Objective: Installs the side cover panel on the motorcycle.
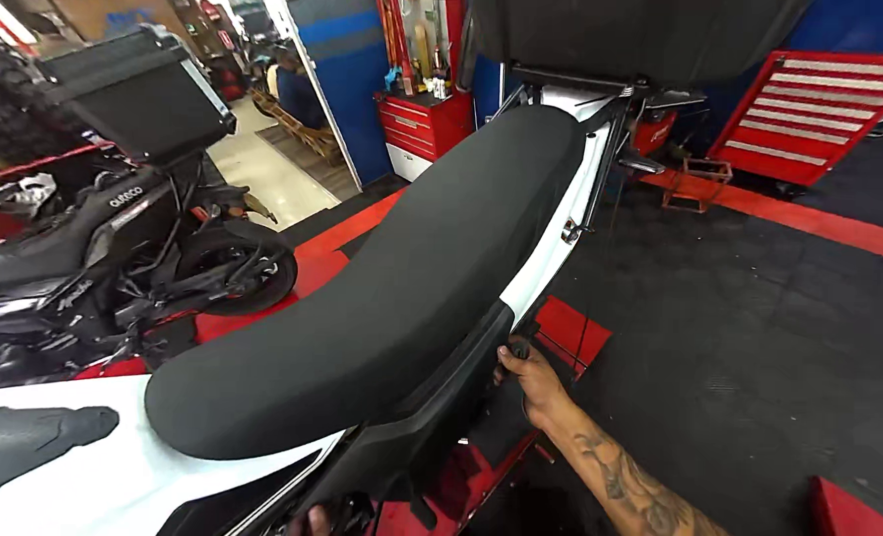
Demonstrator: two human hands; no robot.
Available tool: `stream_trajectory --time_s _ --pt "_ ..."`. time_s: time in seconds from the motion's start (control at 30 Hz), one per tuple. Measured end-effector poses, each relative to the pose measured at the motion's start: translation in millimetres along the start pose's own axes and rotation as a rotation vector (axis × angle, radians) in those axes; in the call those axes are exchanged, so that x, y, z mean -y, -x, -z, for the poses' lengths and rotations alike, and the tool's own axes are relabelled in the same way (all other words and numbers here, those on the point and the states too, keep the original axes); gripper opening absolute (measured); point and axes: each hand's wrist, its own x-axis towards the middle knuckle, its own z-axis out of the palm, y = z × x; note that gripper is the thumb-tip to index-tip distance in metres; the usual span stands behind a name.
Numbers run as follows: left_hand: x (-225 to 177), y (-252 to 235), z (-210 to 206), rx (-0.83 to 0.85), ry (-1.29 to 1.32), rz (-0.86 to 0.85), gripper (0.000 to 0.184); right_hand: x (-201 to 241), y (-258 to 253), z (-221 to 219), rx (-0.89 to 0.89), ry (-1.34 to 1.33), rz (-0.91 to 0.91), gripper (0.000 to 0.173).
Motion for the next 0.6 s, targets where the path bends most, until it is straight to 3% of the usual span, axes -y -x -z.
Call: stream_trajectory --time_s 0.2,0.37,0.53,0.6 --pt "12 -4 -19 -0.14 0.072 -0.047 0.037 12 0 -1 -0.023 0.064 -0.02 0.012" --pt "20 -12 -30 -0.229 0.19 -0.019 0.039 13 -4 0 0.007 0.211 0.071 0.01" --pt "17 -4 -37 -0.254 0.255 -0.033 0.038 15 -21 22 -0.04 0.761 0.226 0.024" --pt "19 -3 -39 -0.259 0.269 -0.037 0.038 12 -28 27 -0.078 0.709 0.2 0.04"
